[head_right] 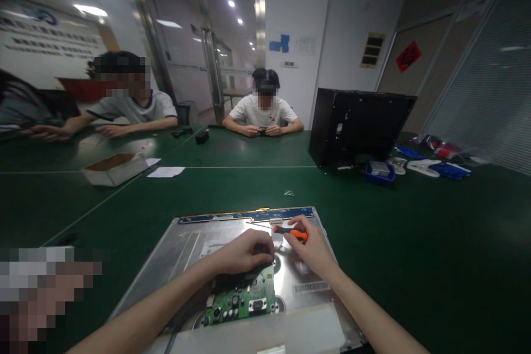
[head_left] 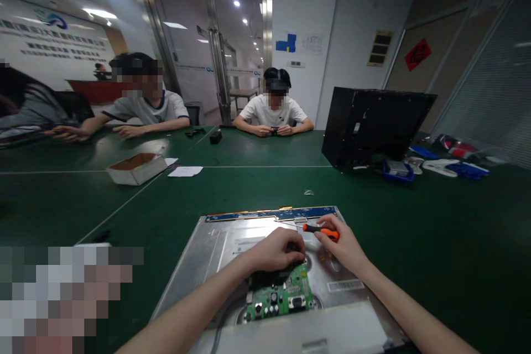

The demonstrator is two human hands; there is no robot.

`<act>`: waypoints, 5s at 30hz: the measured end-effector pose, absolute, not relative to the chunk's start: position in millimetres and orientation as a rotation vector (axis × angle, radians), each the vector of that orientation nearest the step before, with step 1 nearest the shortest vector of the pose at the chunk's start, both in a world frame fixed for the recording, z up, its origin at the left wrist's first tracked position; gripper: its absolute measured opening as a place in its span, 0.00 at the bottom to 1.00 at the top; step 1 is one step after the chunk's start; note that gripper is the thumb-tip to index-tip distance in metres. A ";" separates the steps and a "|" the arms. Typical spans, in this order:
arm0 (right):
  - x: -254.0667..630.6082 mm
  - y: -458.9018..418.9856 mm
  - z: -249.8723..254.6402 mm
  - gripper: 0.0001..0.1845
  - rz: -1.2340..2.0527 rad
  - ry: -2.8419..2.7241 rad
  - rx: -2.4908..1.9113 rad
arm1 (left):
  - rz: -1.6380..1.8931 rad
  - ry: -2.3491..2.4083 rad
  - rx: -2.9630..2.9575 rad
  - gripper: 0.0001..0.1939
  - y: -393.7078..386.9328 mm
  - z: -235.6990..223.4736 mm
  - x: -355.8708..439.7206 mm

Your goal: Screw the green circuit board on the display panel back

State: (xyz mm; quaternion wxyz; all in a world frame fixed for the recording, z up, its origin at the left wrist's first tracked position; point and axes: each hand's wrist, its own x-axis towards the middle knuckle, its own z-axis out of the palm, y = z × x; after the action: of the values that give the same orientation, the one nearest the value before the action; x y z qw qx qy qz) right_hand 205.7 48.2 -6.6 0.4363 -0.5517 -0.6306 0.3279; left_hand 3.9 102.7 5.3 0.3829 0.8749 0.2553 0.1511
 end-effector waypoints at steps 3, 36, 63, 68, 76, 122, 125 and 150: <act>207.5 51.5 1.8 0.13 0.730 -1.547 -1.364 | 0.379 0.648 2.225 0.03 103.2 5.2 3.6; 189.1 43.5 138.0 0.08 0.384 -2.593 -1.283 | 0.405 0.549 2.099 0.04 109.9 -5.2 3.0; 181.7 53.5 126.9 0.08 0.483 -2.648 -1.190 | 0.380 0.566 2.086 0.06 105.6 2.5 1.9; 179.9 48.6 131.1 0.09 0.302 -2.670 -1.289 | 0.393 0.554 2.086 0.07 105.7 2.0 1.7; 181.6 41.3 137.0 0.07 0.260 -2.667 -1.308 | 0.398 0.603 2.089 0.08 105.8 -0.3 1.6; 175.9 41.8 132.0 0.08 -0.032 -2.651 -1.449 | 0.399 0.595 2.108 0.09 105.1 2.1 2.8; 177.9 41.1 132.3 0.09 0.020 -2.666 -1.364 | 0.398 0.607 2.109 0.09 104.5 1.5 2.7; 174.2 42.2 132.7 0.06 -0.068 -2.686 -1.487 | 0.387 0.600 2.102 0.09 104.3 1.8 2.5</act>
State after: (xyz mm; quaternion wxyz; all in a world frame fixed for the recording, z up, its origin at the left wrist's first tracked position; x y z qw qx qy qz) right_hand 174.2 42.2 132.7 0.0354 -0.4841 -0.8740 -0.0221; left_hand 2.5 104.3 1.8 0.4447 0.8481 0.2421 0.1562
